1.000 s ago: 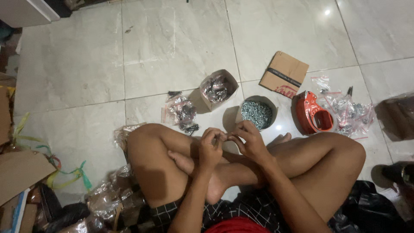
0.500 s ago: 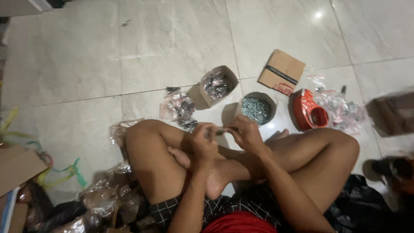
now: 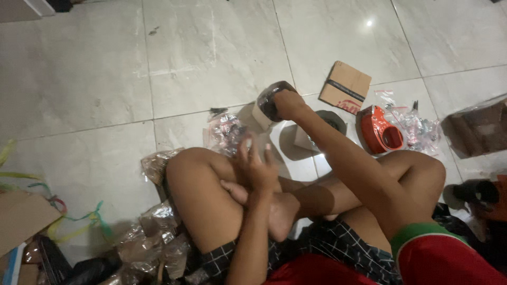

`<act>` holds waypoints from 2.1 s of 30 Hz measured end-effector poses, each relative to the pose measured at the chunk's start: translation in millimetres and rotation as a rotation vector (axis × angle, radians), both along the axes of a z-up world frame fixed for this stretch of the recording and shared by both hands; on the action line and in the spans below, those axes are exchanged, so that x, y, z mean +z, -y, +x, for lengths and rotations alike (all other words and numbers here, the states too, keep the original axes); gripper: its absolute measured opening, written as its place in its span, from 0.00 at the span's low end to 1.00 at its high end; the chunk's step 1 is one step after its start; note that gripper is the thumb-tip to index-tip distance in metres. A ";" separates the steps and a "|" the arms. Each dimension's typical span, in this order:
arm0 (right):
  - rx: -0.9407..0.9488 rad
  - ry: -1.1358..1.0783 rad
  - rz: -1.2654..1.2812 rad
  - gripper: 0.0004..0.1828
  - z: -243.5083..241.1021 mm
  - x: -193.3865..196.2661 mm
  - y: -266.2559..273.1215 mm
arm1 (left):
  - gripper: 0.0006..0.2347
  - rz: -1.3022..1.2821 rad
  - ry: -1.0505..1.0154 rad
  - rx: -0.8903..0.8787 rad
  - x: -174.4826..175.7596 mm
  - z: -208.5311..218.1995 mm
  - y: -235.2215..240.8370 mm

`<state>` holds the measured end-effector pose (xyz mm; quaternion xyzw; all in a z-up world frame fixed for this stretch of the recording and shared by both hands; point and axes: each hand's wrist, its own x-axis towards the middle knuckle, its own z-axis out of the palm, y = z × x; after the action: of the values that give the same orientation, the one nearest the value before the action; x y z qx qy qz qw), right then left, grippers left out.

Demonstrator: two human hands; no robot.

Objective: The person sits on the floor and sorts small metal hardware items, such as screws and bolts, from plastic bags into a container. They handle the items by hand, picking them up and placing them into a pile.

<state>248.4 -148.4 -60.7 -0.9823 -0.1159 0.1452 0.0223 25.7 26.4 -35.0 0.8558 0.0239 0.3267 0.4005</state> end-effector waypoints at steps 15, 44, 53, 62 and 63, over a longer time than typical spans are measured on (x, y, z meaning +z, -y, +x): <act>-0.576 -0.160 1.497 0.07 -80.4 112.7 19.4 | 0.14 -0.689 -0.401 -0.309 -24.2 7.4 3.8; -0.502 0.036 1.252 0.27 -224.4 26.9 43.3 | 0.03 -1.203 -0.751 -0.524 -65.8 -20.9 2.3; -0.261 0.118 0.895 0.25 -230.5 92.1 45.8 | 0.06 -1.065 -0.761 -0.294 -116.9 -8.8 -4.9; -0.067 0.014 1.067 0.24 -224.7 83.5 41.8 | 0.06 -1.076 -0.829 -0.446 -77.2 -15.1 21.3; -0.059 -0.013 1.136 0.23 -222.7 72.1 40.8 | 0.05 -1.180 -0.804 -0.466 -65.5 -12.5 29.4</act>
<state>25.7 -189.3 11.4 -0.8181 -0.1481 0.0653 0.5518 13.1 -3.0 -100.6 0.5354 0.1578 -0.1711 0.8119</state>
